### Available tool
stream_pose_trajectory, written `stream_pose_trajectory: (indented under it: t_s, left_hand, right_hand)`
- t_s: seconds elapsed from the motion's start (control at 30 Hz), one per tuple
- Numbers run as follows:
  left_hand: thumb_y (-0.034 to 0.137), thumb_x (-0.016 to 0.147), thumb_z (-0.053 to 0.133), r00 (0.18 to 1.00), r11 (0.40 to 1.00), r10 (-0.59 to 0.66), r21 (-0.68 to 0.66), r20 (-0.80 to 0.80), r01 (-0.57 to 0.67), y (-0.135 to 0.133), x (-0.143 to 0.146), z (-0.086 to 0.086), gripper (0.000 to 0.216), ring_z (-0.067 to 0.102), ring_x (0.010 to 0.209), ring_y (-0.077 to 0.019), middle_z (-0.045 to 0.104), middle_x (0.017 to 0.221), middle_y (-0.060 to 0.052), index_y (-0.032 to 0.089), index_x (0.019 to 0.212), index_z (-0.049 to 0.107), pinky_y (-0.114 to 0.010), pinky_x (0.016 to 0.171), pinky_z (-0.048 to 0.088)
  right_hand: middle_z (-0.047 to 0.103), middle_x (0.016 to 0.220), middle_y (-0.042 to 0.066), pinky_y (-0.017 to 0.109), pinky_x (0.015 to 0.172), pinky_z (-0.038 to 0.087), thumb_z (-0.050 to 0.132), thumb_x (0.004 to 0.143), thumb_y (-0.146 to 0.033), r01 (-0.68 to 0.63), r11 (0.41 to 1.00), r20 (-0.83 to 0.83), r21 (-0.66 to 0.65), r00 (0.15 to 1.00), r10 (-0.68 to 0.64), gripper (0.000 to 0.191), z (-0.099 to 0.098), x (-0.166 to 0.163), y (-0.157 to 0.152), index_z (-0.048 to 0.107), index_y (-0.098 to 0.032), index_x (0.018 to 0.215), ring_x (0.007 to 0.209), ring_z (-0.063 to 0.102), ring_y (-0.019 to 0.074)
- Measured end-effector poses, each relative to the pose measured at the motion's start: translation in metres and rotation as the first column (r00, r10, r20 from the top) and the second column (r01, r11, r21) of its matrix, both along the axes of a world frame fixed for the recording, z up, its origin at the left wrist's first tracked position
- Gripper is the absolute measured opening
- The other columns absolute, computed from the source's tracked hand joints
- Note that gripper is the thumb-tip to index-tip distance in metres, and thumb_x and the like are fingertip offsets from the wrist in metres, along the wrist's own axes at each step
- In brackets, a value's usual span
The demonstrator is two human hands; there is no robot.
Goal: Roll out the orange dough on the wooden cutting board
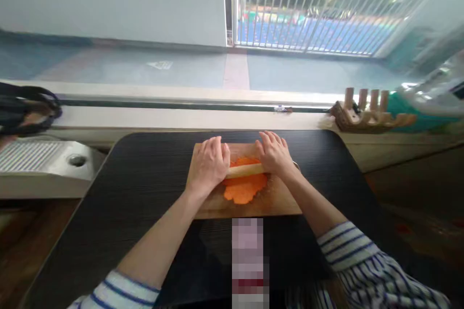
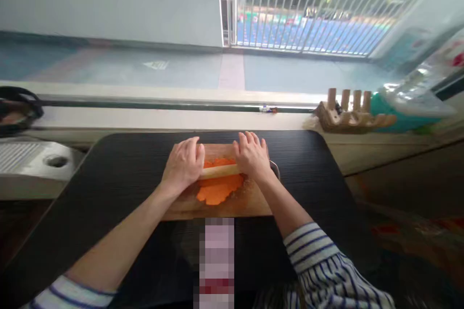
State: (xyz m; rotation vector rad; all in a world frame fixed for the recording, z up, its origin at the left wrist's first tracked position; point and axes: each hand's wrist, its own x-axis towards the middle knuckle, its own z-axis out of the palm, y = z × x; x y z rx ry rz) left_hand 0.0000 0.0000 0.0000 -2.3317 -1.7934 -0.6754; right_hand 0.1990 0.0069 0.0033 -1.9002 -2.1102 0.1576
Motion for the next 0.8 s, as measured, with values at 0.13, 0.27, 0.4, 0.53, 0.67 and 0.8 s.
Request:
stream_pose_trajectory:
  t_s: [0.13,0.27,0.4,0.53,0.67,0.8]
  left_hand:
    - [0.033,0.096,0.028,0.999,1.000,0.002,-0.010,0.038,-0.001,-0.001,0.000,0.001,0.043,0.060,0.103,-0.0271,0.066,0.108,-0.018,0.006,0.117,0.054,-0.041,0.091,0.045]
    - [0.032,0.096,0.029,0.997,1.000,0.014,0.006,0.080,-0.014,-0.014,0.002,0.005,0.041,0.061,0.103,-0.0254,0.067,0.109,-0.015,0.008,0.118,0.055,-0.039,0.092,0.044]
    - [0.028,0.096,0.030,0.994,1.000,0.011,0.026,0.113,-0.014,-0.023,-0.002,0.008,0.038,0.062,0.101,-0.0235,0.068,0.107,-0.014,0.010,0.115,0.057,-0.036,0.090,0.044]
    - [0.026,0.094,0.032,0.996,0.998,0.046,0.035,0.071,-0.048,-0.033,-0.011,0.004,0.035,0.063,0.095,-0.0248,0.070,0.100,-0.012,0.011,0.106,0.061,-0.037,0.083,0.046]
    - [0.025,0.093,0.034,0.994,0.994,0.109,0.028,0.029,-0.110,-0.044,-0.015,-0.002,0.032,0.063,0.093,-0.0259,0.070,0.100,-0.012,0.013,0.104,0.061,-0.039,0.080,0.046]
    - [0.026,0.093,0.034,0.990,0.990,0.141,-0.001,0.004,-0.141,-0.048,-0.014,-0.004,0.031,0.063,0.094,-0.0265,0.070,0.100,-0.012,0.013,0.104,0.060,-0.038,0.079,0.047]
  right_hand:
    - [0.052,0.137,0.010,0.046,0.107,0.029,0.029,0.097,-0.037,0.012,1.000,0.007,-0.007,1.000,-0.012,0.043,0.003,-0.001,-0.005,0.049,-0.018,0.130,0.130,0.041,0.0249]
    - [0.052,0.138,0.011,0.044,0.108,0.026,0.029,0.097,-0.035,0.012,1.000,0.037,-0.004,0.999,-0.012,0.044,0.000,0.001,-0.018,0.050,-0.018,0.132,0.130,0.041,0.0242]
    - [0.050,0.140,0.011,0.048,0.108,0.026,0.029,0.096,-0.033,0.020,1.000,0.061,-0.022,0.998,-0.019,0.044,-0.002,0.002,-0.021,0.049,-0.019,0.133,0.131,0.039,0.0251]
    - [0.053,0.136,0.010,0.046,0.107,0.025,0.030,0.095,-0.030,0.018,0.999,0.045,0.026,0.999,-0.019,0.042,-0.005,0.001,-0.020,0.051,-0.018,0.130,0.129,0.042,0.0249]
    - [0.060,0.129,0.010,0.041,0.107,0.026,0.031,0.095,-0.028,0.000,0.992,-0.011,0.125,1.000,0.001,0.040,-0.008,0.003,-0.027,0.056,-0.017,0.124,0.124,0.047,0.0230]
    - [0.064,0.122,0.009,0.040,0.110,0.022,0.033,0.094,-0.026,-0.102,0.966,-0.067,0.238,0.990,0.121,0.037,-0.011,0.011,-0.040,0.057,-0.016,0.120,0.118,0.052,0.0198]
